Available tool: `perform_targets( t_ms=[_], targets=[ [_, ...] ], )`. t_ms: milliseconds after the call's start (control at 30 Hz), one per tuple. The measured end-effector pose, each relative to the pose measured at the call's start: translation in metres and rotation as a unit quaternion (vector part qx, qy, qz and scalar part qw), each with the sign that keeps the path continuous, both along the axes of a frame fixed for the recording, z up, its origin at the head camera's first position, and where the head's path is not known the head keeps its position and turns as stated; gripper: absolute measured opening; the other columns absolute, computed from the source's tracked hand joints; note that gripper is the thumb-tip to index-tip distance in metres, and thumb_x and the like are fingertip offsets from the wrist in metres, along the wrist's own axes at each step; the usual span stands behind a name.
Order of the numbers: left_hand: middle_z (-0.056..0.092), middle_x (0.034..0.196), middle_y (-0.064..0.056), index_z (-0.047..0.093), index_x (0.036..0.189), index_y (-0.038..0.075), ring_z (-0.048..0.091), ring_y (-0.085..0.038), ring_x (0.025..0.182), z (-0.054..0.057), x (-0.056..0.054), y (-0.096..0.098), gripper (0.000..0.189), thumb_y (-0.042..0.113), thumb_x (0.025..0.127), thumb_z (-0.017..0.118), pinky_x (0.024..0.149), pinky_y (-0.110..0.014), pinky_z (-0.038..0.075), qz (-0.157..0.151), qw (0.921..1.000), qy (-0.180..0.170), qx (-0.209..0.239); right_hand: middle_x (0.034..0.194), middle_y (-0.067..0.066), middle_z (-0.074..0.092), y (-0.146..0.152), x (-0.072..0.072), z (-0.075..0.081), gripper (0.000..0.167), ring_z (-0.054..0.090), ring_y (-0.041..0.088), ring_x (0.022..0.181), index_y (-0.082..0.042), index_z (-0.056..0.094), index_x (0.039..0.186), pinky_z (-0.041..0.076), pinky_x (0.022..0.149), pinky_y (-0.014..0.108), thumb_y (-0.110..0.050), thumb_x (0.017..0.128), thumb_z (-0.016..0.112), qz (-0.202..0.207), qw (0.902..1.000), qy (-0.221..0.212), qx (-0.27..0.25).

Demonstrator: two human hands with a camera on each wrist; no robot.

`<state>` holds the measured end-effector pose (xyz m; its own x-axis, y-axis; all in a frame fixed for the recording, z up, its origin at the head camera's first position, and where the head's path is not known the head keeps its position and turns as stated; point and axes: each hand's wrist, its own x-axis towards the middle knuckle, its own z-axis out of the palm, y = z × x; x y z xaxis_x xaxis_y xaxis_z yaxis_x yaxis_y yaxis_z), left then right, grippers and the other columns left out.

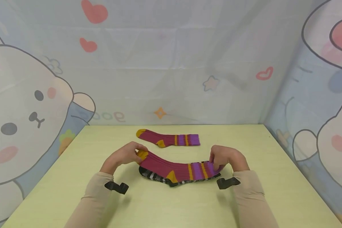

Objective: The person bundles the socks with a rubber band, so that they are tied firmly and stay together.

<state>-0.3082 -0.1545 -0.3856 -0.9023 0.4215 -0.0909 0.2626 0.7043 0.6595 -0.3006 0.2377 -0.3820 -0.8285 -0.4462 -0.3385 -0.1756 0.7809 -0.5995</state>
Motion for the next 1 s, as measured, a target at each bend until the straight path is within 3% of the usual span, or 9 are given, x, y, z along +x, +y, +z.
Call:
perform_targets(
  t_ms=[233,367,600,1000],
  targets=[
    [0.064,0.112,-0.012,0.067,0.123,-0.003,0.058,-0.025,0.095,0.003,0.002,-0.006,0.042,-0.012,0.081,0.069,0.077,-0.032,0.054,0.003,0.9998,-0.007,0.019,0.106,0.019,0.058,-0.003,-0.001,-0.007,0.037,0.065,0.027,0.088,0.014,0.061,0.109,0.059,0.068,0.038,0.021,0.073,0.066,-0.049,0.9968,-0.043,-0.047],
    [0.064,0.111,-0.011,0.068,0.121,-0.002,0.059,-0.024,0.094,0.004,0.002,-0.007,0.042,-0.013,0.080,0.069,0.077,-0.033,0.054,-0.002,0.9996,-0.015,0.023,0.103,0.019,0.055,-0.004,-0.001,-0.011,0.036,0.064,0.027,0.083,0.011,0.058,0.106,0.059,0.067,0.038,0.021,0.072,0.067,-0.061,0.9955,-0.045,-0.058],
    [0.063,0.107,-0.008,0.068,0.117,-0.001,0.058,-0.022,0.092,0.001,0.002,-0.006,0.040,-0.014,0.079,0.070,0.077,-0.031,0.053,-0.012,0.9995,-0.030,0.001,0.102,0.018,0.052,-0.003,-0.004,-0.020,0.038,0.066,0.026,0.074,0.007,0.054,0.106,0.059,0.066,0.039,0.021,0.072,0.067,-0.060,0.9950,-0.054,-0.058],
    [0.062,0.110,-0.013,0.064,0.118,-0.006,0.059,-0.024,0.094,-0.002,0.002,-0.008,0.042,-0.017,0.079,0.069,0.076,-0.033,0.056,-0.009,0.9979,-0.060,0.020,0.099,0.017,0.056,0.000,-0.011,-0.026,0.036,0.069,0.025,0.077,0.007,0.058,0.106,0.059,0.069,0.037,0.015,0.075,0.075,-0.044,0.9981,-0.039,-0.017]
  ],
)
